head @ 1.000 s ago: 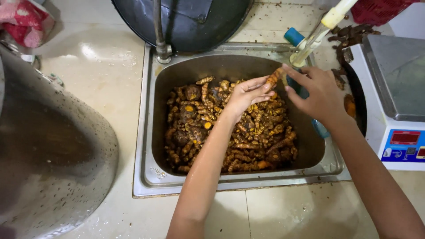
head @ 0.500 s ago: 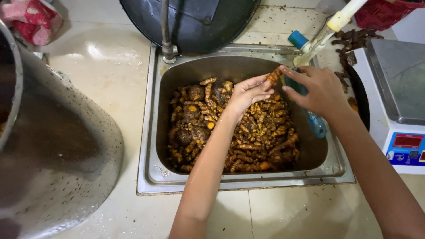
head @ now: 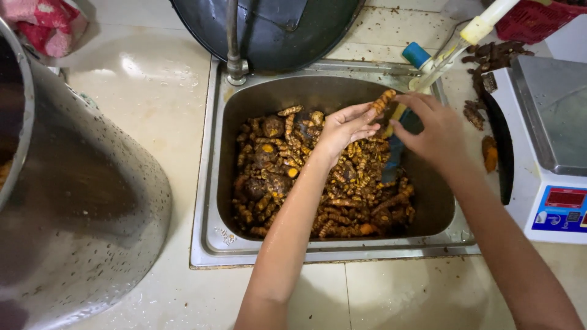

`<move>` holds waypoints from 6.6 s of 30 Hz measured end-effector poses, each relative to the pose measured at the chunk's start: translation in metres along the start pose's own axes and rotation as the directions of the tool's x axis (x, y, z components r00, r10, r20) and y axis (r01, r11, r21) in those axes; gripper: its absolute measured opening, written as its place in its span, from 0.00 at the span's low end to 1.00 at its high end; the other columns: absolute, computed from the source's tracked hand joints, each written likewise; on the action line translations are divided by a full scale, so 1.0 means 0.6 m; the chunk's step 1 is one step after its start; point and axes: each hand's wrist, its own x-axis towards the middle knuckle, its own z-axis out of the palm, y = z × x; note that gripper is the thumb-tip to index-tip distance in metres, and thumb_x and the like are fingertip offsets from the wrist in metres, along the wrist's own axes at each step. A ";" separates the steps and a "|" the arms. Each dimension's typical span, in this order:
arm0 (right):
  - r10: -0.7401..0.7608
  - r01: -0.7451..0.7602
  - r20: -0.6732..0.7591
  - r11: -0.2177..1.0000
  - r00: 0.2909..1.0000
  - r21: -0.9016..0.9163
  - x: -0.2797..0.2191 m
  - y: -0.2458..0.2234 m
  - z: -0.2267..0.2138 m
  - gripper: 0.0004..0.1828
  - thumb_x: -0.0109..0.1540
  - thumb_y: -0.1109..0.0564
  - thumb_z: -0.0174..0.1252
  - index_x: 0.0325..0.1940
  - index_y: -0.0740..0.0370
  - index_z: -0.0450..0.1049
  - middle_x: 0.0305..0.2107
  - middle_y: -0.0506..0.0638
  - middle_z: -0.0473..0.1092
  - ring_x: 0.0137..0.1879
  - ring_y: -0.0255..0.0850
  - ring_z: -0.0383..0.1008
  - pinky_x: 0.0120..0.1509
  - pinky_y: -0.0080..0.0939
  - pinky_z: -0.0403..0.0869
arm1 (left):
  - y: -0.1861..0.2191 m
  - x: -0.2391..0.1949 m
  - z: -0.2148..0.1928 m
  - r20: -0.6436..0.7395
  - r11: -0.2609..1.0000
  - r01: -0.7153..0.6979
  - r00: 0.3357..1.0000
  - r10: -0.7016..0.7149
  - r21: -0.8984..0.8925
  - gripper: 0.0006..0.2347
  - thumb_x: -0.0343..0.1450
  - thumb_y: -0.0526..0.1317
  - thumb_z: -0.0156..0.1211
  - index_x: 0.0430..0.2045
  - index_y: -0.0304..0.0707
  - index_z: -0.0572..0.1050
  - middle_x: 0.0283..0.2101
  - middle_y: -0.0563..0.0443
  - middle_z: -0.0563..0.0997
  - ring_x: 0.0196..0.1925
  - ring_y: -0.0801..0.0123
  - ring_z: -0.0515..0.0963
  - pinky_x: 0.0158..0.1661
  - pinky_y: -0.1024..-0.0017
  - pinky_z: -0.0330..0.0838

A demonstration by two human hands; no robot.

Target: Washing and scrubbing turmeric roots in a sink using a sponge and running water.

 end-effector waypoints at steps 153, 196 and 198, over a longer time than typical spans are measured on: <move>0.191 -0.042 -0.277 0.883 0.942 0.467 -0.013 -0.081 0.031 0.16 0.55 0.65 0.77 0.46 0.63 0.84 0.47 0.63 0.76 0.50 0.61 0.80 0.50 0.54 0.79 | -0.026 -0.033 -0.018 -0.088 0.990 0.027 0.996 -0.015 0.136 0.15 0.69 0.29 0.69 0.51 0.38 0.80 0.51 0.37 0.81 0.51 0.53 0.82 0.53 0.55 0.78; 0.056 -0.021 -0.145 0.973 0.988 0.230 -0.026 -0.068 -0.006 0.13 0.63 0.55 0.74 0.51 0.53 0.83 0.55 0.53 0.78 0.61 0.52 0.78 0.81 0.70 0.36 | -0.026 -0.034 0.023 0.024 0.997 -0.052 0.998 0.053 -0.050 0.22 0.75 0.27 0.57 0.66 0.41 0.69 0.57 0.28 0.76 0.56 0.53 0.78 0.60 0.60 0.71; 0.023 0.001 -0.173 0.991 0.985 0.135 -0.003 -0.054 -0.005 0.15 0.63 0.54 0.76 0.52 0.55 0.84 0.52 0.54 0.79 0.61 0.52 0.78 0.80 0.72 0.40 | -0.052 -0.014 0.003 0.043 0.996 -0.083 0.995 0.085 -0.037 0.21 0.74 0.27 0.59 0.65 0.36 0.69 0.51 0.34 0.80 0.52 0.58 0.82 0.56 0.67 0.76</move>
